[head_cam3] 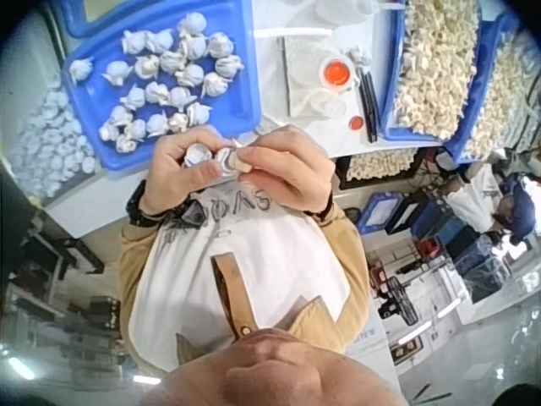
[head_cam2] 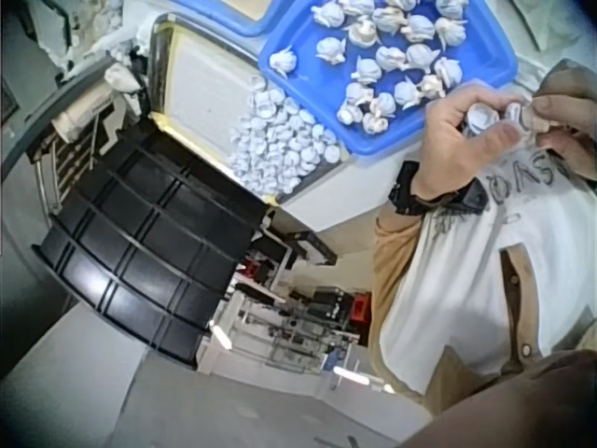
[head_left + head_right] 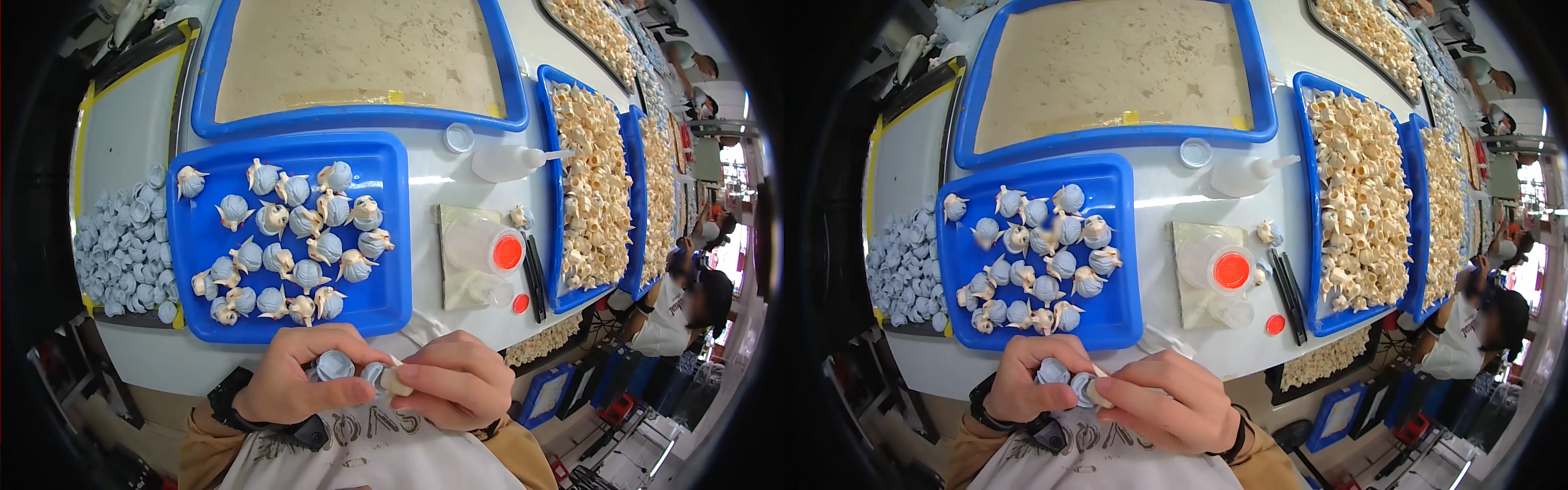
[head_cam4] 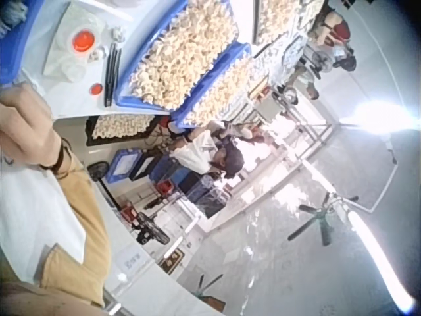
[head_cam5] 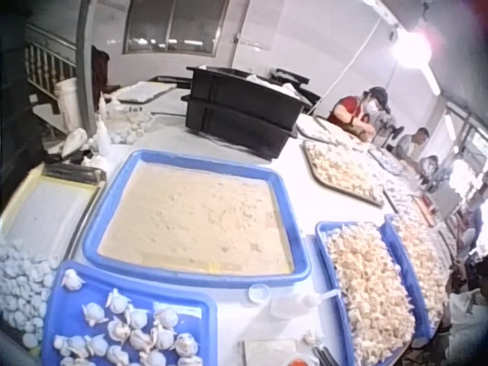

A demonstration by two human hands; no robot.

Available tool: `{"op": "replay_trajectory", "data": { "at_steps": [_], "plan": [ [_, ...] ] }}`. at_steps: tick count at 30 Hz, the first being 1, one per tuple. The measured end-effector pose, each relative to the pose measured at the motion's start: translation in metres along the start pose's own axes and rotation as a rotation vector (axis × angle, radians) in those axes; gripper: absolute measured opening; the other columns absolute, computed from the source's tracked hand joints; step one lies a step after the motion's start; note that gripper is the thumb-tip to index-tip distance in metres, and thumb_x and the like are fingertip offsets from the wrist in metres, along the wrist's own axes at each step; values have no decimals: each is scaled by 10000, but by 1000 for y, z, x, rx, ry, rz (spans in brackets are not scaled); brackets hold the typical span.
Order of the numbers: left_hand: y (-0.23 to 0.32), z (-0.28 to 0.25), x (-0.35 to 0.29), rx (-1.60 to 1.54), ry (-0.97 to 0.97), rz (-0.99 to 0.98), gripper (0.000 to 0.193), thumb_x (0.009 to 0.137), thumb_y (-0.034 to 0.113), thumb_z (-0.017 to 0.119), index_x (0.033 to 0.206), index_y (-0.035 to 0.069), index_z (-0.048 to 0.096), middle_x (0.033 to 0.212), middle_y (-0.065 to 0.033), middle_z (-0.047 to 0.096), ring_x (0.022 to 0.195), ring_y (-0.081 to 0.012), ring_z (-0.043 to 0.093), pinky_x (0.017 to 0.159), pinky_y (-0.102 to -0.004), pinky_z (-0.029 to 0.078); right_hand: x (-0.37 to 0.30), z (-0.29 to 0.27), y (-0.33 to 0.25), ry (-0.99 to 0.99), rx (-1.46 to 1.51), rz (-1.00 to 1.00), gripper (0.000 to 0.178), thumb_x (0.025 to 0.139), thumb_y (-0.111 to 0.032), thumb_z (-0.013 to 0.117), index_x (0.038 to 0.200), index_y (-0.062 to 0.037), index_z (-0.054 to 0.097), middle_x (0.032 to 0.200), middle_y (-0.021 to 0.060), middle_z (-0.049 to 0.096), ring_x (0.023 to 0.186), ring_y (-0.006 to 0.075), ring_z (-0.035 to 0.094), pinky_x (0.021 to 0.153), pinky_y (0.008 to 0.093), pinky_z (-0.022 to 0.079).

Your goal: The person assembles small, bird-shaped decorative items by hand. They pick up a blue base and a white body, apply a liquid from a squeeze bottle to the base, and attach the body. The completed items are placed into a blue tray. The person repeats this process for multiple units throughout the clip.

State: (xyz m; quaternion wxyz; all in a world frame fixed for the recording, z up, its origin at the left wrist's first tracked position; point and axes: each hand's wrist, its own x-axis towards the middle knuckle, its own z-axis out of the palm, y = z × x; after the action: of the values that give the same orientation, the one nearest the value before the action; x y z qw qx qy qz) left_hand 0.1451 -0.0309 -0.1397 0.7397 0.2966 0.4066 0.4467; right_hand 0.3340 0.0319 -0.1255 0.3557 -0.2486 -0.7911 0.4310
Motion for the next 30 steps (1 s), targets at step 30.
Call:
{"op": "replay_trajectory", "data": {
  "at_steps": [30],
  "plan": [
    [-7,8,0,-247,247,77,303,906,274,438,977,-21,425,607,-88,477,395,-112,422,347,-218,332,-2,13,9,-179,-505,185,551,646,-318,682,1101,-33,558,960,83,517,751,219,483,631,309,406]
  ]
}}
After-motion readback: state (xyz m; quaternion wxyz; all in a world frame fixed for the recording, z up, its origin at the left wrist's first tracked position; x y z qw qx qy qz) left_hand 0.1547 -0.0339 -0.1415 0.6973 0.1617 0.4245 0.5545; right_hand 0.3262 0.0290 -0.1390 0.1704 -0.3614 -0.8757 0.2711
